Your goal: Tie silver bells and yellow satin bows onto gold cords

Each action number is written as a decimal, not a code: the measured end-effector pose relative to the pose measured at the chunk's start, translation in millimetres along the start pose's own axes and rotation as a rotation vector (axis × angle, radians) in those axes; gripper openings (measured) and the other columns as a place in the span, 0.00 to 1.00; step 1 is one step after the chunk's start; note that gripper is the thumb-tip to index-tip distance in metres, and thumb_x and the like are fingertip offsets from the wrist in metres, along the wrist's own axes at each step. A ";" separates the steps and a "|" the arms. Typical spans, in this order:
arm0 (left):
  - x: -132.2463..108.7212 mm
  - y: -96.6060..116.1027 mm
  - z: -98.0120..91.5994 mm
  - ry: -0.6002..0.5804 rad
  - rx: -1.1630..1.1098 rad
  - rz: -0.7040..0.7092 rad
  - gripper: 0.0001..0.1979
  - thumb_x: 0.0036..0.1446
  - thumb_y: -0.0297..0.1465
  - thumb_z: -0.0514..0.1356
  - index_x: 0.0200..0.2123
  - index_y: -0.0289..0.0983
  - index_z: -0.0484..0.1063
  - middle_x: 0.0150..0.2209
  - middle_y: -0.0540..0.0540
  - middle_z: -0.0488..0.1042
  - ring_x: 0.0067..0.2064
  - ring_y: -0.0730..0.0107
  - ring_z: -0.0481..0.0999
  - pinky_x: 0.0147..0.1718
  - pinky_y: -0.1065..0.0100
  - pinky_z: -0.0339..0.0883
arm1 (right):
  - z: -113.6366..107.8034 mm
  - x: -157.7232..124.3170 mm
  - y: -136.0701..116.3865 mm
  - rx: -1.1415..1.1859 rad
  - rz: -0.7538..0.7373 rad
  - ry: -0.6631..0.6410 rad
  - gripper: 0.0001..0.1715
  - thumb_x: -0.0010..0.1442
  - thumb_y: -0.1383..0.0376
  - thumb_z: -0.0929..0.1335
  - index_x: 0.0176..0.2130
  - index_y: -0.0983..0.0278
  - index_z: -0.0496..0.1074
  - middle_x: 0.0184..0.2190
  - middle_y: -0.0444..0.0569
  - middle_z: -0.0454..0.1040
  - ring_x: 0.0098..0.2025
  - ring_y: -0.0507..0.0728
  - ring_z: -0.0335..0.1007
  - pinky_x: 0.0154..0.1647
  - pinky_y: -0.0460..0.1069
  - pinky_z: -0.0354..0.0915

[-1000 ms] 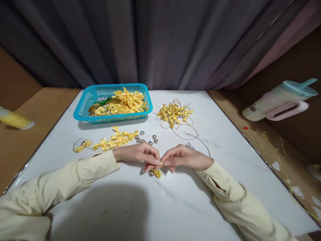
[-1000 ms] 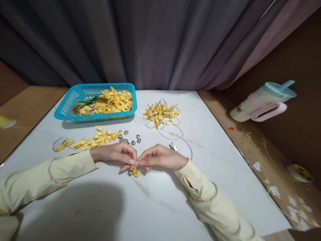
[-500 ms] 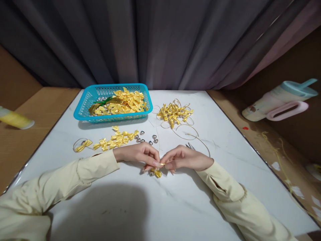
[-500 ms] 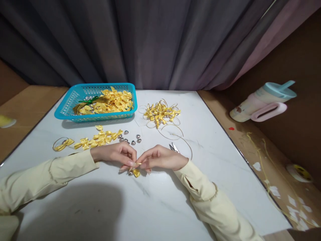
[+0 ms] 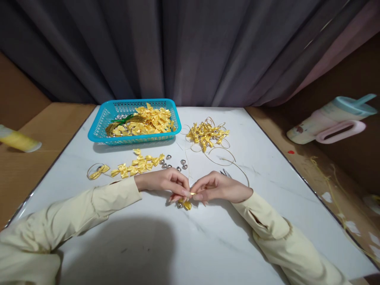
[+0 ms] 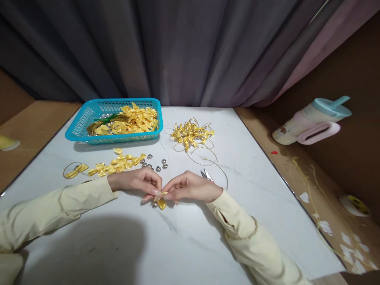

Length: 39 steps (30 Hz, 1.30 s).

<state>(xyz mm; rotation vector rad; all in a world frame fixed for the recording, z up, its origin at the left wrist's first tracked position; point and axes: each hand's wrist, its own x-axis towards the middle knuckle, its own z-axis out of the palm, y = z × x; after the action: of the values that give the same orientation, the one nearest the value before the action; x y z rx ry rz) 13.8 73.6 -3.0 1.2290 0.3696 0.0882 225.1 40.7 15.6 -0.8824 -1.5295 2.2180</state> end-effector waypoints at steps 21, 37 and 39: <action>1.1 2.6 3.3 0.043 -0.019 0.002 0.10 0.53 0.34 0.61 0.27 0.32 0.70 0.16 0.51 0.70 0.16 0.82 0.59 0.15 0.76 0.49 | 0.6 -1.6 0.0 -0.006 0.010 0.049 0.13 0.49 0.65 0.72 0.36 0.72 0.75 0.20 0.44 0.71 0.20 0.44 0.61 0.22 0.42 0.57; 0.9 -1.6 1.5 0.042 0.009 0.002 0.08 0.53 0.32 0.61 0.27 0.32 0.70 0.18 0.51 0.71 0.17 0.81 0.63 0.19 0.75 0.57 | 2.8 -2.9 -4.1 -0.084 0.030 0.052 0.16 0.53 0.60 0.69 0.36 0.71 0.75 0.20 0.44 0.70 0.18 0.43 0.52 0.20 0.42 0.51; 0.8 -0.9 2.7 0.052 0.026 -0.001 0.09 0.53 0.32 0.61 0.27 0.32 0.70 0.18 0.50 0.71 0.18 0.80 0.63 0.20 0.75 0.57 | 4.9 -4.0 -5.7 -0.109 0.028 0.064 0.16 0.54 0.60 0.69 0.35 0.71 0.75 0.20 0.45 0.71 0.19 0.44 0.53 0.21 0.42 0.52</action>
<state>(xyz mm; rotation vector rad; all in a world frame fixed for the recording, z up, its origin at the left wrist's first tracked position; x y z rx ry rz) 15.3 71.1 -3.3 1.2542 0.4178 0.1146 224.5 37.1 23.3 -1.0024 -1.6314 2.1209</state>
